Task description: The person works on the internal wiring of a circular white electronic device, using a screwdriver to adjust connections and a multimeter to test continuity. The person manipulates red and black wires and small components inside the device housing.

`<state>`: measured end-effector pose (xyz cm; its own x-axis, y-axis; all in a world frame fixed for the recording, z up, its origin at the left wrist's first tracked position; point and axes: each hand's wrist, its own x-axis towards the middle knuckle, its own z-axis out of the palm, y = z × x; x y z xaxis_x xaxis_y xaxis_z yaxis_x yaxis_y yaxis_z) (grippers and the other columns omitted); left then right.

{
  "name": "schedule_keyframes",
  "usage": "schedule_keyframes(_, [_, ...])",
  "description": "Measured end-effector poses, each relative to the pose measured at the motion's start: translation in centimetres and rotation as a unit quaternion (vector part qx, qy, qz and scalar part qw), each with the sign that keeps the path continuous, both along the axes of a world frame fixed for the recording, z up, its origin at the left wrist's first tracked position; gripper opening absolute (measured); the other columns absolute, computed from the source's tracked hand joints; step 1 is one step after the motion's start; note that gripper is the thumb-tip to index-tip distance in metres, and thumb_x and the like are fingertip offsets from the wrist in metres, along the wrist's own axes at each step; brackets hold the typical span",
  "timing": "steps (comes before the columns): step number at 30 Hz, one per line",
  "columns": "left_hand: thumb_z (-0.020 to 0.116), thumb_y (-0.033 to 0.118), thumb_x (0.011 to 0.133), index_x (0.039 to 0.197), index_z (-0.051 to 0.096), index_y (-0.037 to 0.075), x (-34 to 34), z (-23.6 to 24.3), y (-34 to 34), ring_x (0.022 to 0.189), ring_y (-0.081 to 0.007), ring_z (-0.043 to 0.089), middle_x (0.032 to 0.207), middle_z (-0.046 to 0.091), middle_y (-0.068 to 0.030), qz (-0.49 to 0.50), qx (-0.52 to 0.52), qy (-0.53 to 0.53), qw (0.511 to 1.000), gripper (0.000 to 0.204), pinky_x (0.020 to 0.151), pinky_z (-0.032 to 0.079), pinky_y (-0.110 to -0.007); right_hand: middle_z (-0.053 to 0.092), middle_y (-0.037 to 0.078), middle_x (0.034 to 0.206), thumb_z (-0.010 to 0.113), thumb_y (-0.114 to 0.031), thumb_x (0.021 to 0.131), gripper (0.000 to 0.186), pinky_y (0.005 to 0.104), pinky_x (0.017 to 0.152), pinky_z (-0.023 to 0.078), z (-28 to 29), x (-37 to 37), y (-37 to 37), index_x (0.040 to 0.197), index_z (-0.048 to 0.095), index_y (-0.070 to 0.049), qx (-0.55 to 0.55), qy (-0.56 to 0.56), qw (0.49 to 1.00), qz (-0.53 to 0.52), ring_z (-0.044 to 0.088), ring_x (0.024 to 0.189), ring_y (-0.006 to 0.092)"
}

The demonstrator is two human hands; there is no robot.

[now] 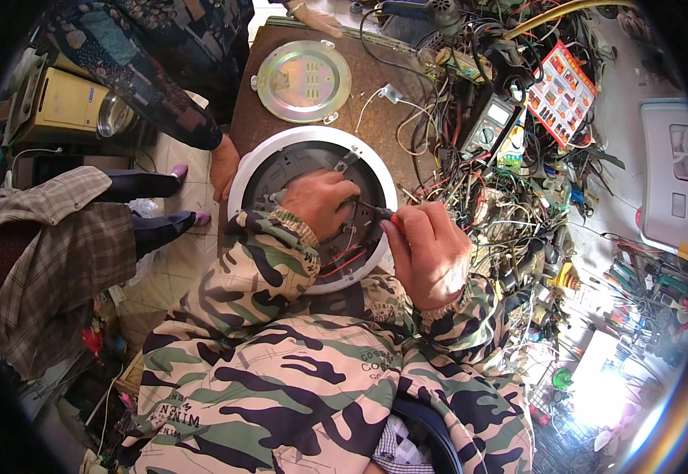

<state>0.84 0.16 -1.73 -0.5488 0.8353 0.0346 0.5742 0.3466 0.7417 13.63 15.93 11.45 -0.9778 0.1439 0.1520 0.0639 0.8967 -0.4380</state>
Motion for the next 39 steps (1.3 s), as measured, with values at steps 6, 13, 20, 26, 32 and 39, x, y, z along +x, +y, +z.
schedule_keyframes(6, [0.081, 0.01, 0.077, 0.104, 0.074, 0.008, -0.1, -0.1, 0.5, 0.102, -0.0347, 0.068, 0.104, 0.07, -0.0124, 0.005, -0.004, 0.011, 1.0, 0.027, 0.09, 0.057, -0.045, 0.058, 0.012, 0.084, 0.081, -0.01, 0.084, 0.021, 0.0418, 0.057, 0.051, -0.8, 0.0, -0.2, 0.093, 0.064, -0.004, -0.02, 0.032, 0.999, -0.002, 0.063, 0.069, 0.0322])
schedule_keyframes(13, [0.083, 0.012, 0.075, 0.101, 0.073, 0.009, 0.0, -0.3, 0.5, 0.105, -0.0323, 0.067, 0.106, 0.07, -0.008, 0.003, 0.004, 0.052, 0.999, 0.028, 0.092, 0.056, -0.044, 0.06, 0.012, 0.087, 0.081, -0.005, 0.082, 0.021, 0.0414, 0.06, 0.053, 0.3, 0.6, -0.2, 0.096, 0.065, -0.003, 0.053, -0.047, 0.997, 0.018, 0.065, 0.073, 0.0333])
schedule_keyframes(20, [0.082, 0.01, 0.074, 0.101, 0.073, 0.01, 0.1, 0.6, 0.9, 0.109, -0.0332, 0.065, 0.109, 0.069, -0.0078, 0.023, 0.03, 0.052, 0.998, 0.029, 0.094, 0.054, -0.047, 0.06, 0.019, 0.105, 0.07, 0.001, 0.079, 0.033, 0.0431, 0.067, 0.058, -0.5, 0.1, -0.2, 0.112, 0.062, 0.001, -0.028, 0.013, 0.997, 0.071, 0.067, 0.087, 0.0378])
schedule_keyframes(26, [0.083, 0.008, 0.072, 0.107, 0.072, 0.01, -0.1, -0.5, 0.6, 0.111, -0.0346, 0.064, 0.112, 0.067, -0.0101, -0.012, 0.039, 0.044, 0.998, 0.037, 0.095, 0.054, -0.047, 0.055, 0.014, 0.092, 0.07, -0.002, 0.077, 0.029, 0.0445, 0.064, 0.056, 0.6, 0.1, -0.2, 0.105, 0.062, -0.002, 0.02, -0.054, 0.997, 0.06, 0.065, 0.081, 0.0344])
schedule_keyframes(32, [0.085, 0.01, 0.07, 0.1, 0.073, 0.009, 0.0, 1.0, 1.1, 0.109, -0.0334, 0.063, 0.111, 0.066, -0.0089, 0.052, 0.061, 0.057, 0.995, 0.033, 0.094, 0.054, -0.046, 0.059, 0.016, 0.1, 0.069, -0.002, 0.077, 0.03, 0.0439, 0.069, 0.057, -0.2, -0.4, 0.3, 0.106, 0.061, -0.002, 0.0, 0.003, 0.996, 0.089, 0.065, 0.088, 0.0358])
schedule_keyframes(39, [0.088, 0.01, 0.065, 0.103, 0.072, 0.01, 0.5, 0.3, -0.1, 0.11, -0.0322, 0.063, 0.115, 0.067, -0.007, 0.054, 0.027, 0.115, 0.992, 0.042, 0.094, 0.054, -0.046, 0.062, 0.018, 0.095, 0.075, -0.002, 0.08, 0.031, 0.0437, 0.067, 0.056, 1.5, -0.2, 0.1, 0.109, 0.064, -0.001, 0.011, -0.115, 0.993, 0.034, 0.066, 0.084, 0.0367])
